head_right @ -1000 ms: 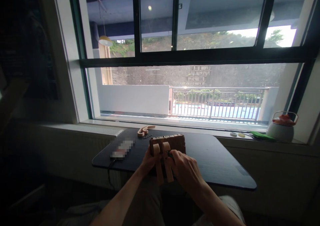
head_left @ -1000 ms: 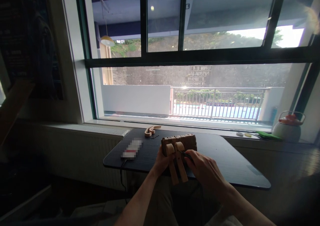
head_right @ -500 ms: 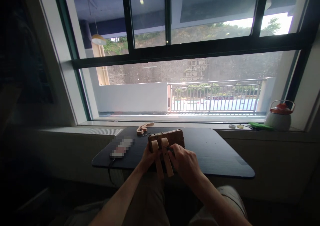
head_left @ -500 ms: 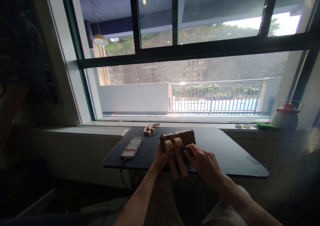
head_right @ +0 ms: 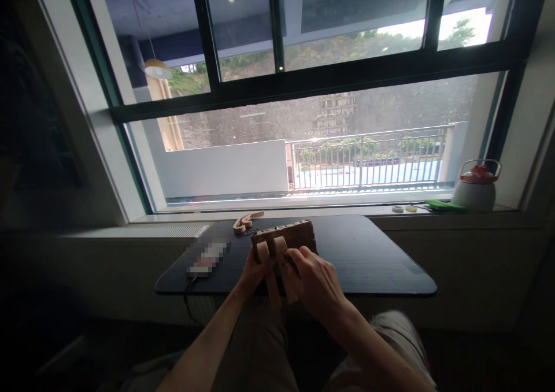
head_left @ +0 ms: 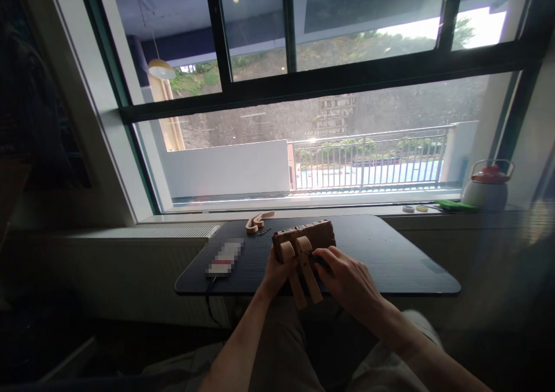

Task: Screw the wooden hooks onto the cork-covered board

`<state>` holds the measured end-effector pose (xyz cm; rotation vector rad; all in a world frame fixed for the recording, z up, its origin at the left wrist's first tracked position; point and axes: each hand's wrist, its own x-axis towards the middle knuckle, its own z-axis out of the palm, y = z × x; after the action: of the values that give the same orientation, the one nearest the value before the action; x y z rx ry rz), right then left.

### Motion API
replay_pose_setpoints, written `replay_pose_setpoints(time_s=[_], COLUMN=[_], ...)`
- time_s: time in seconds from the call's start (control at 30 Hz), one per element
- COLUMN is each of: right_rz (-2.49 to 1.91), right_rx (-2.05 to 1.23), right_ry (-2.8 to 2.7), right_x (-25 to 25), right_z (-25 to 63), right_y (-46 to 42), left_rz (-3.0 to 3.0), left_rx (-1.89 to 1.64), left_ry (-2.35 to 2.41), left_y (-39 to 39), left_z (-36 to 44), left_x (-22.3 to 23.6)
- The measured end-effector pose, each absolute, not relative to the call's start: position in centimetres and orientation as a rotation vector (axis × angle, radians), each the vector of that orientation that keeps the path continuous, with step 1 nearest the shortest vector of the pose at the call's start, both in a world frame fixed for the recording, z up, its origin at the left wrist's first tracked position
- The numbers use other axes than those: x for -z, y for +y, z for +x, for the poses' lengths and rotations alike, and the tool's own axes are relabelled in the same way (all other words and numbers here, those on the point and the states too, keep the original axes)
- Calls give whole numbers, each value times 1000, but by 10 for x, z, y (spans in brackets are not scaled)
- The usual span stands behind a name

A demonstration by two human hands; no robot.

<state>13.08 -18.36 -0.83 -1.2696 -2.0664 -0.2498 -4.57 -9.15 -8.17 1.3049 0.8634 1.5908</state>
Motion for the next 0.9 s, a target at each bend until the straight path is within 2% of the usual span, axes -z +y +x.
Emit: replay_pose_setpoints(time_s=[0.2, 0.43, 0.73, 0.9], right_rz=[-1252, -1342, -1239, -1190], right_rx=[372, 362, 268, 368], right_ry=[-2131, -1978, -2095, -2165], right_x=[10, 17, 8, 6], right_z=[130, 131, 127, 124], right_y=[-182, -172, -182, -183], left_rz=[1302, 1300, 1295, 1301], left_rx=[-1604, -1623, -1655, -1654], left_ry=[848, 794, 782, 771], left_y=[-89, -87, -84, -86], left_z=[-47, -46, -47, -47], left_x=[85, 86, 91, 89])
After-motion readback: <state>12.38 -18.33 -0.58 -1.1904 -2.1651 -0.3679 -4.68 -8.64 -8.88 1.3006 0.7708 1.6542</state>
